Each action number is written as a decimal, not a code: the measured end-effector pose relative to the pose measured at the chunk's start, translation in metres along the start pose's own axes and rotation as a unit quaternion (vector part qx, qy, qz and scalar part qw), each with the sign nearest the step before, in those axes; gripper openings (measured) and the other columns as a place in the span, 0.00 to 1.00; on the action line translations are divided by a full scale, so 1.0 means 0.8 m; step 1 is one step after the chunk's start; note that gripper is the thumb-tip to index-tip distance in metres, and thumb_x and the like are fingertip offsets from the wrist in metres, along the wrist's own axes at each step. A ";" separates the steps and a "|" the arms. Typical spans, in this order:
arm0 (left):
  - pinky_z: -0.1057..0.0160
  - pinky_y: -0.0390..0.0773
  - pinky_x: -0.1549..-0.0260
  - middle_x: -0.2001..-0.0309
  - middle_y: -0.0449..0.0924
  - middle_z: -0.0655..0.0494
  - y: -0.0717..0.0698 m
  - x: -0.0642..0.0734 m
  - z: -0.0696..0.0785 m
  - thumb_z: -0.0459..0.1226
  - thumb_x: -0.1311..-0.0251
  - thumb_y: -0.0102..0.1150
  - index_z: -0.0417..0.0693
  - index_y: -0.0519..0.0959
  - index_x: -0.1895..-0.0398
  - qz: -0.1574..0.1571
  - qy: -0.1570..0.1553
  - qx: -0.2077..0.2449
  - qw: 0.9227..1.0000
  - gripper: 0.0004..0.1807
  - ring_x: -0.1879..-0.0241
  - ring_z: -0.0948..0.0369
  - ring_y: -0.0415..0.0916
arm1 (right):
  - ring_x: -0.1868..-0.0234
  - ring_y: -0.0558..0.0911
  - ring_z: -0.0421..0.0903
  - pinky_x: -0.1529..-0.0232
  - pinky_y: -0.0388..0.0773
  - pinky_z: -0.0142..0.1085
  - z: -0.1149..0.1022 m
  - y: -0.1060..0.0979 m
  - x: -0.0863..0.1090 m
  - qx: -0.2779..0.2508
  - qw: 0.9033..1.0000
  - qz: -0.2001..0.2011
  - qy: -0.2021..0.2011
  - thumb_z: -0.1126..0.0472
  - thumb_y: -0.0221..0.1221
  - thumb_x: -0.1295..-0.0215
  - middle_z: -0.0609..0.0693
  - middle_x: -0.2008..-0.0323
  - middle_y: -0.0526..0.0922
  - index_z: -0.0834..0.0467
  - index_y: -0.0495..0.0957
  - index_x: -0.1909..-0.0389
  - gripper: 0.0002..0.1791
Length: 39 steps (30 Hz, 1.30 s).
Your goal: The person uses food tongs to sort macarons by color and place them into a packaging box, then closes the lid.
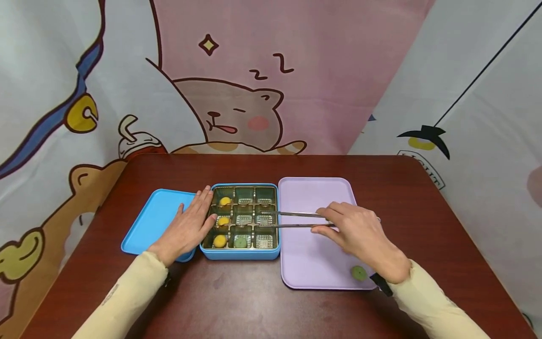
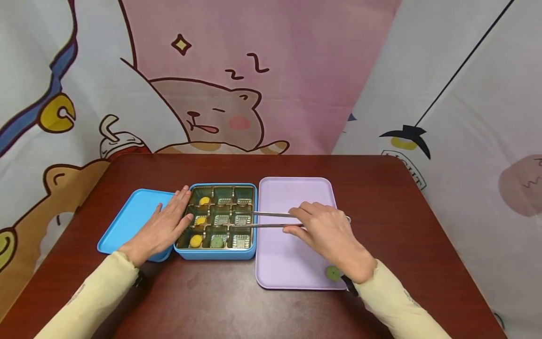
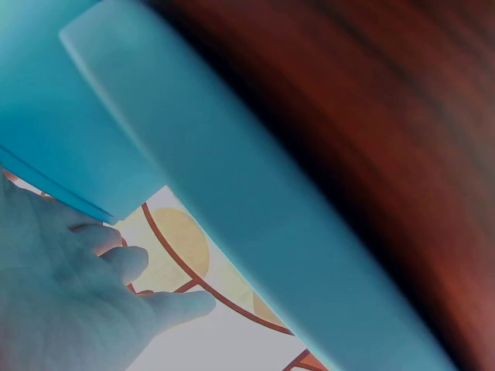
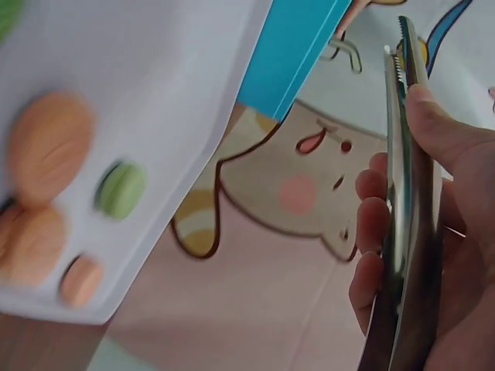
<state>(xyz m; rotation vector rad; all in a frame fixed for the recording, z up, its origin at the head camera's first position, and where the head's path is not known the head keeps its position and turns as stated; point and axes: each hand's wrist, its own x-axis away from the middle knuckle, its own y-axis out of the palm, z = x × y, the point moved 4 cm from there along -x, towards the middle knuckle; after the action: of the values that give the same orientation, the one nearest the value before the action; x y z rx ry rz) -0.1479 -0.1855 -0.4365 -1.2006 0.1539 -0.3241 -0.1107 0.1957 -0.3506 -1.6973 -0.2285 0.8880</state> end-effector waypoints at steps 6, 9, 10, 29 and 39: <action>0.27 0.42 0.29 0.15 0.34 0.50 0.000 0.000 0.000 0.54 0.18 0.38 0.44 0.41 0.15 -0.001 0.001 0.000 1.000 0.40 0.18 0.46 0.36 | 0.77 0.74 0.36 0.83 0.71 0.33 0.028 -0.022 0.030 0.010 0.999 0.028 0.032 0.25 0.43 0.29 0.42 0.70 0.82 0.54 0.87 0.58 0.39; 0.27 0.42 0.29 0.15 0.34 0.50 0.000 0.000 0.000 0.55 0.18 0.37 0.44 0.40 0.15 -0.003 0.001 -0.002 1.000 0.40 0.17 0.46 0.36 | 0.77 0.72 0.35 0.83 0.69 0.31 0.040 -0.030 0.042 0.013 0.998 0.039 0.044 0.25 0.43 0.28 0.42 0.70 0.82 0.55 0.88 0.56 0.40; 0.27 0.42 0.29 0.15 0.33 0.50 0.000 0.000 -0.001 0.55 0.18 0.37 0.45 0.40 0.15 -0.004 0.000 -0.001 1.000 0.40 0.17 0.47 0.35 | 0.77 0.71 0.35 0.84 0.67 0.31 0.044 -0.032 0.045 0.012 0.998 0.041 0.049 0.25 0.44 0.29 0.42 0.71 0.81 0.55 0.89 0.56 0.40; 0.26 0.42 0.29 0.15 0.35 0.48 0.002 0.002 0.000 0.54 0.18 0.39 0.43 0.41 0.15 -0.002 0.000 0.008 1.000 0.41 0.18 0.45 0.36 | 0.73 0.78 0.38 0.80 0.72 0.34 0.121 -0.032 0.119 0.023 0.988 -0.019 0.152 0.52 0.81 0.55 0.40 0.68 0.81 0.53 0.86 0.53 0.27; 0.26 0.43 0.29 0.15 0.35 0.48 0.001 0.002 -0.001 0.53 0.18 0.39 0.42 0.42 0.15 0.004 0.005 0.010 1.000 0.40 0.18 0.44 0.37 | 0.74 0.72 0.36 0.78 0.71 0.34 0.149 -0.031 0.141 0.039 0.986 -0.057 0.153 0.49 0.81 0.54 0.39 0.69 0.78 0.53 0.87 0.53 0.26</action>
<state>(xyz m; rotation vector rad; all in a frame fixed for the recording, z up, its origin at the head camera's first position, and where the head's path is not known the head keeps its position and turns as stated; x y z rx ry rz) -0.1466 -0.1865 -0.4371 -1.1793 0.1639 -0.3232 -0.1038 0.3577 -0.3853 -1.7040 -0.0812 0.5362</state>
